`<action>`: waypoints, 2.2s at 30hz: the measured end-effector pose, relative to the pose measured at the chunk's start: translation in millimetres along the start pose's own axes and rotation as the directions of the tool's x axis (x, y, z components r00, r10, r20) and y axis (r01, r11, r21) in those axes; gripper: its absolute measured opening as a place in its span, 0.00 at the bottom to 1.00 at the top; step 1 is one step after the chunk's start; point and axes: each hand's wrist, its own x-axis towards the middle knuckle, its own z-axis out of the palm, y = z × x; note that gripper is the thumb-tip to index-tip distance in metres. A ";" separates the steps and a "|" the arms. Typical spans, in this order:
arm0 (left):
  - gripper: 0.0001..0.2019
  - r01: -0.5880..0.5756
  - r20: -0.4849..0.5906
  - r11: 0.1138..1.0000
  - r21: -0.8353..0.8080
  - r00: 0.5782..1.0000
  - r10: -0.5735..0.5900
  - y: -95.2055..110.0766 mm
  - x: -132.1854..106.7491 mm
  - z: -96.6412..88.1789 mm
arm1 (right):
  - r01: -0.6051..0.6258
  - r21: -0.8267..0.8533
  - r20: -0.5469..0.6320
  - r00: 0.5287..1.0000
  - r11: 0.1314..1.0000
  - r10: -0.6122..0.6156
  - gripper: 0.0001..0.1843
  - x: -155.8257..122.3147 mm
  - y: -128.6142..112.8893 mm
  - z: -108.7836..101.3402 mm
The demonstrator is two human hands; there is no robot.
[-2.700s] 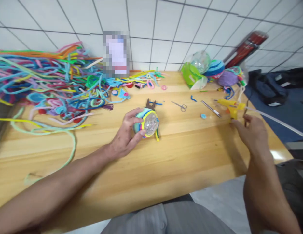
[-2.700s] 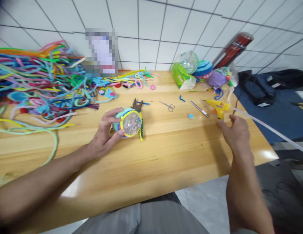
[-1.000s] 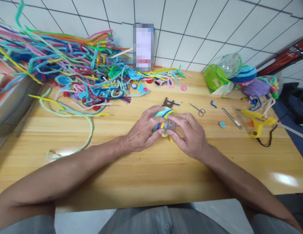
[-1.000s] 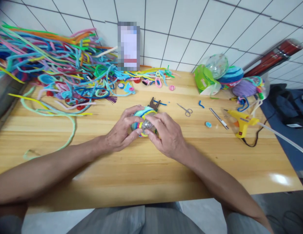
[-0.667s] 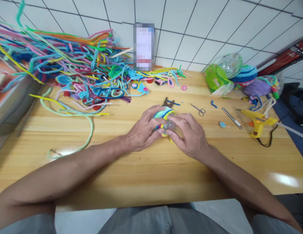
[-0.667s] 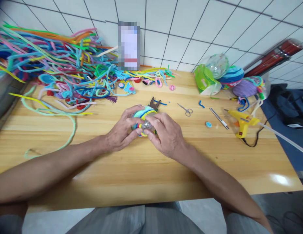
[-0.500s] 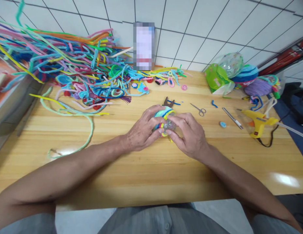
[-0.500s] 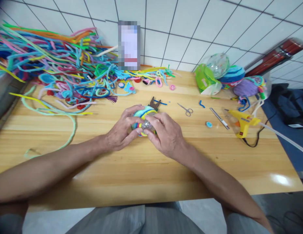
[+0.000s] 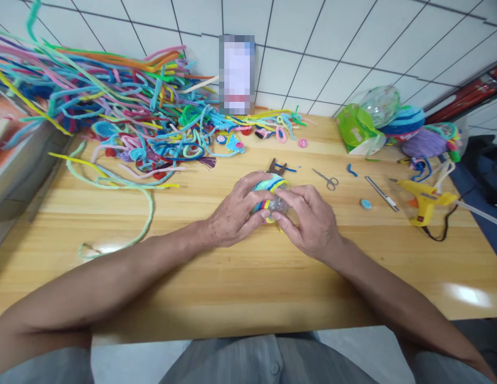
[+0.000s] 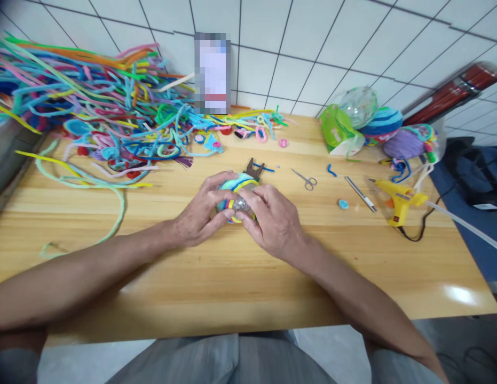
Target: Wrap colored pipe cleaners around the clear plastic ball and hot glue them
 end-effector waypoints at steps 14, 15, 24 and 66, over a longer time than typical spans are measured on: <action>0.16 0.003 -0.001 1.000 -0.001 1.000 -0.003 1.3 1.7 -1.2 | -0.006 0.080 -0.072 0.997 0.997 0.012 0.28 0.9 1.1 -1.8; 0.16 0.000 -0.001 1.000 0.006 1.000 0.000 1.4 1.9 -1.4 | -0.001 0.075 -0.079 0.997 0.997 0.007 0.28 0.8 0.7 -1.6; 0.17 -0.020 -0.026 1.000 0.003 0.999 0.020 0.0 2.0 1.1 | 0.014 0.022 -0.064 0.998 1.000 -0.013 0.24 -1.9 -1.3 3.0; 0.15 0.190 -0.031 0.951 -0.242 0.979 -0.204 12.1 13.2 -8.4 | 0.033 -0.173 -0.161 0.985 0.984 -0.062 0.23 -5.7 -8.6 18.1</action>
